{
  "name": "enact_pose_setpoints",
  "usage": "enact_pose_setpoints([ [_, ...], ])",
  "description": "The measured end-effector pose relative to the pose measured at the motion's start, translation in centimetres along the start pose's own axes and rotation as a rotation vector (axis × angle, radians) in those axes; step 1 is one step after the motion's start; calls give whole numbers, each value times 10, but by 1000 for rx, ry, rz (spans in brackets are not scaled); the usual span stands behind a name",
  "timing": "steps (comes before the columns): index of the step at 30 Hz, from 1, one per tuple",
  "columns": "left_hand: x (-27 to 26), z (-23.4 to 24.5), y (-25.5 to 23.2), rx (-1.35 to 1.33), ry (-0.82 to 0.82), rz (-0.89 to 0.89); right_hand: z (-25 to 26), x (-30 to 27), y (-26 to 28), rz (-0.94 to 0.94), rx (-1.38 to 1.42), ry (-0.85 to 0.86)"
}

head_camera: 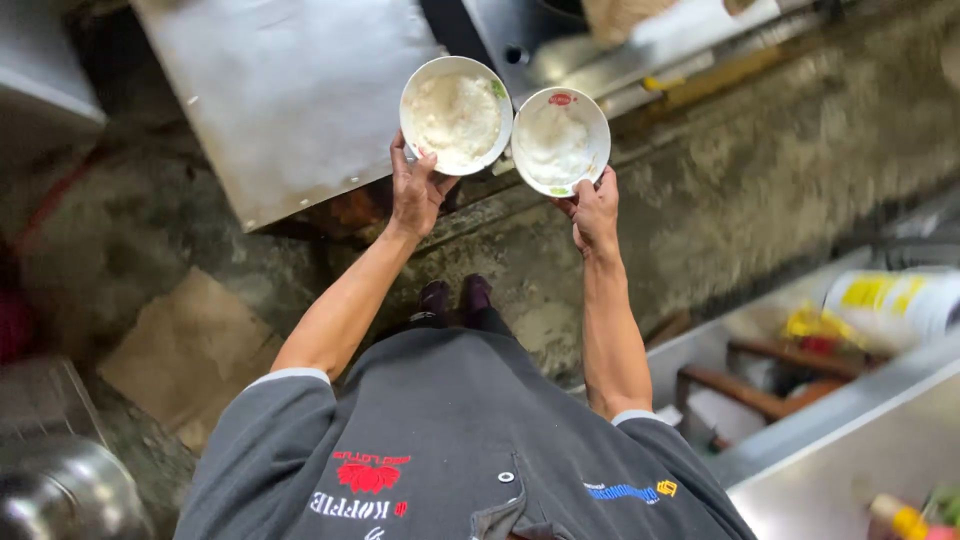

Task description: The person sets up a cooking station by placing stove grates on burners, wiping the stainless steel counter with a cloth, and arranging various bowls and containers with ingredients and sauces on the counter. They handle a wok, a cloth, multiple bowls, and squeeze bottles, organizing them for cooking.

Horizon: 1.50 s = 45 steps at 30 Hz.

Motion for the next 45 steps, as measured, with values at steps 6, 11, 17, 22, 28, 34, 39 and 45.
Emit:
enact_pose_setpoints([
  [6,-31,71,-49,-18,-207,-238,-96,55,-12,-64,-30,297],
  [11,-66,115,-70,-23,-387,-348,-156,81,-31,-124,-29,458],
  [17,-96,157,-89,14,-528,-407,-202,98,-60,-183,-137,546],
  [22,-98,176,-114,10,-542,-414,-231,100,-64,-200,-126,557],
  [28,-79,203,-145,31,-531,-400,-265,91,-69,-242,-154,559],
  [34,-37,224,-168,44,-511,-358,-276,92,-61,-302,-361,594],
  [39,8,230,-178,70,-469,-302,-278,91,-54,-314,-378,636],
  [45,43,245,-169,142,-503,-226,-288,76,-55,-357,-406,648],
])
Point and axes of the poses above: each hand's wrist, its own x-axis towards the middle knuckle, its own z-axis out of the back of the hand, y = z × x, the point moved 7 cm from there along x, towards the middle knuckle, and after that the axes turned 9 degrees about y, right-handed, at the moved point
